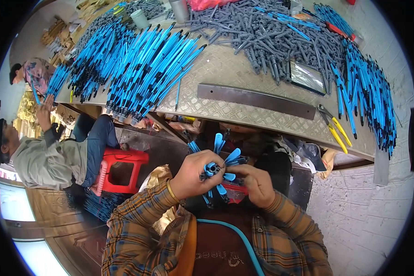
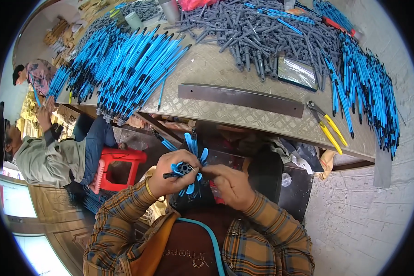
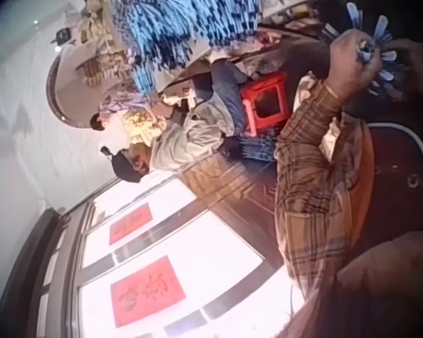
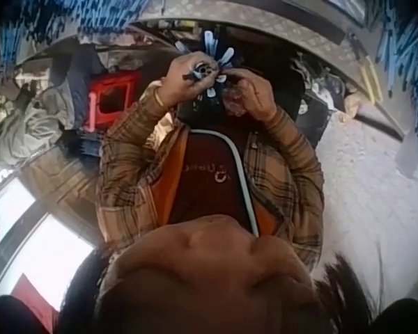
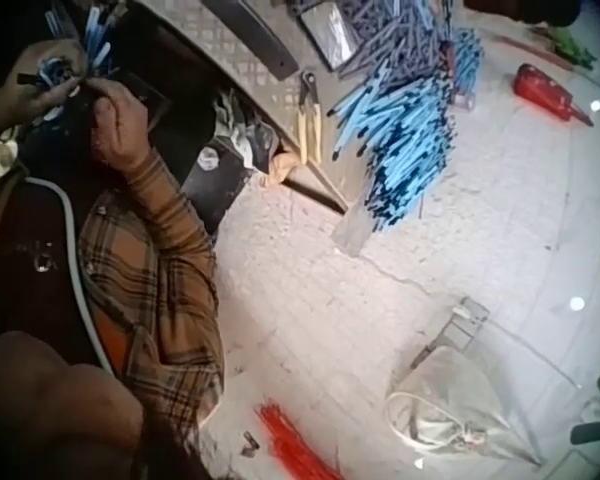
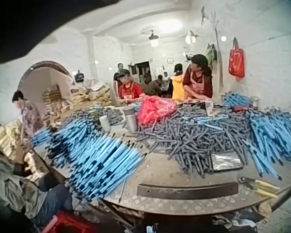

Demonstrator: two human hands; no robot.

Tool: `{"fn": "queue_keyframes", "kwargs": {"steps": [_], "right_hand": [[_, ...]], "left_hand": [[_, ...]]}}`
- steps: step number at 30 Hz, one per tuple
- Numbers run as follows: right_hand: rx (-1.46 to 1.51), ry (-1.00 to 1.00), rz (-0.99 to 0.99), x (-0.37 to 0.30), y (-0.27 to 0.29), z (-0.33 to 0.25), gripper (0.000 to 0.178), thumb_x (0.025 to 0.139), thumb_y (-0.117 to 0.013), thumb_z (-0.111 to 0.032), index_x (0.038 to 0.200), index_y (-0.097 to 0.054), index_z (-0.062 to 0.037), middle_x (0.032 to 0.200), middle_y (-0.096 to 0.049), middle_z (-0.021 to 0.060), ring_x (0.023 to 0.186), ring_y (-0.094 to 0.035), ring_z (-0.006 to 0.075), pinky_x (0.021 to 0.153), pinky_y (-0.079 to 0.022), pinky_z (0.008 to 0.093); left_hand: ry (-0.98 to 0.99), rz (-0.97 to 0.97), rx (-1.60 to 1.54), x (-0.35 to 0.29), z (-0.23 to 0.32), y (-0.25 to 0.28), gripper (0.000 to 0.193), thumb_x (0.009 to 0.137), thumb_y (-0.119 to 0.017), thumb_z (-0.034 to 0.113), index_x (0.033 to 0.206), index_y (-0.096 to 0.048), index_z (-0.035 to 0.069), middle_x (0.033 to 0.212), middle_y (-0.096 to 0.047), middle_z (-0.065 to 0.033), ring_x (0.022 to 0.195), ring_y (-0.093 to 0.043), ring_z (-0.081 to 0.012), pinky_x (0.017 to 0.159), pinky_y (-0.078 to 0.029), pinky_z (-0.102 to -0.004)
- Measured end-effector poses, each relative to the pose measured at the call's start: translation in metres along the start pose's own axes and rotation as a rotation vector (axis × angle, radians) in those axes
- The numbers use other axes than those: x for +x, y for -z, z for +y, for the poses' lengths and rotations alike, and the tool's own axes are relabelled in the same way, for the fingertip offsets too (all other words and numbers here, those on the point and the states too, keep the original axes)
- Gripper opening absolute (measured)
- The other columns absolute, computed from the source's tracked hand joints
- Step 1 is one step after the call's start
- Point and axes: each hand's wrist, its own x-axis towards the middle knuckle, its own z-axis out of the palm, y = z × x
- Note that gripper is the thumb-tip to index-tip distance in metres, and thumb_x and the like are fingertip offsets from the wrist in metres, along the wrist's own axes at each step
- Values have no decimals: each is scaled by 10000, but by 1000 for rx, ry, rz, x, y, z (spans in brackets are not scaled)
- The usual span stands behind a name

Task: The person threads umbrella ribs onto a wire, attaches their tips into a plastic hub, and fastens and cuts the wire using pliers.

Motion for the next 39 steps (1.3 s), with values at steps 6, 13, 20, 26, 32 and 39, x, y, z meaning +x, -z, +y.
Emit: {"fn": "queue_keyframes", "kwargs": {"steps": [6, 13, 20, 26, 32, 39], "right_hand": [[-338, 50, -84, 32, 13, -26, 324, 834, -575, -67, 1146, -487, -47, 888, -627, 133, 755, -625, 290, 645, -490, 304], [-526, 210, 42, 29, 8, -14, 249, 793, -623, -125, 1013, -551, -34, 707, -532, 105, 617, -565, 289, 548, -457, 355], [-637, 326, 78, 31, 10, -19, 131, 798, -619, -145, 838, -546, -44, 646, -511, 93, 563, -532, 292, 517, -434, 364], [-412, -47, -54, 28, 16, -24, 165, 829, -581, -171, 759, -507, -41, 611, -502, 105, 549, -515, 304, 520, -429, 370], [-494, -192, 12, 11, 56, -49, 137, 836, -569, -151, 769, -564, -32, 661, -549, 143, 580, -551, 265, 549, -439, 340], [-1456, -217, 368, -37, 196, -35, 311, 723, -643, -137, 968, -496, -13, 1039, -527, 184, 1000, -462, 355, 850, -369, 422]], "left_hand": [[38, -76, 10, 4, 4, 2, 256, 688, -679, 44, 883, -514, 34, 807, -584, -123, 745, -600, -303, 651, -469, -338], [42, -119, 101, 5, 6, 4, 263, 697, -680, 77, 889, -505, 38, 792, -576, -125, 744, -590, -321, 636, -468, -353], [49, -145, 96, 7, 9, 2, 248, 680, -690, 100, 864, -530, 53, 762, -589, -111, 684, -608, -285, 617, -477, -338], [34, -184, 95, 13, 11, -3, 225, 694, -683, 89, 858, -533, 52, 753, -596, -116, 677, -612, -283, 604, -478, -333], [57, -211, 12, 14, 15, -2, 164, 754, -658, 94, 852, -534, 53, 766, -623, -106, 697, -632, -240, 601, -485, -318], [131, -194, -240, 6, 15, 1, 144, 789, -646, 112, 858, -531, 60, 774, -638, -76, 710, -637, -177, 615, -482, -301]]}}
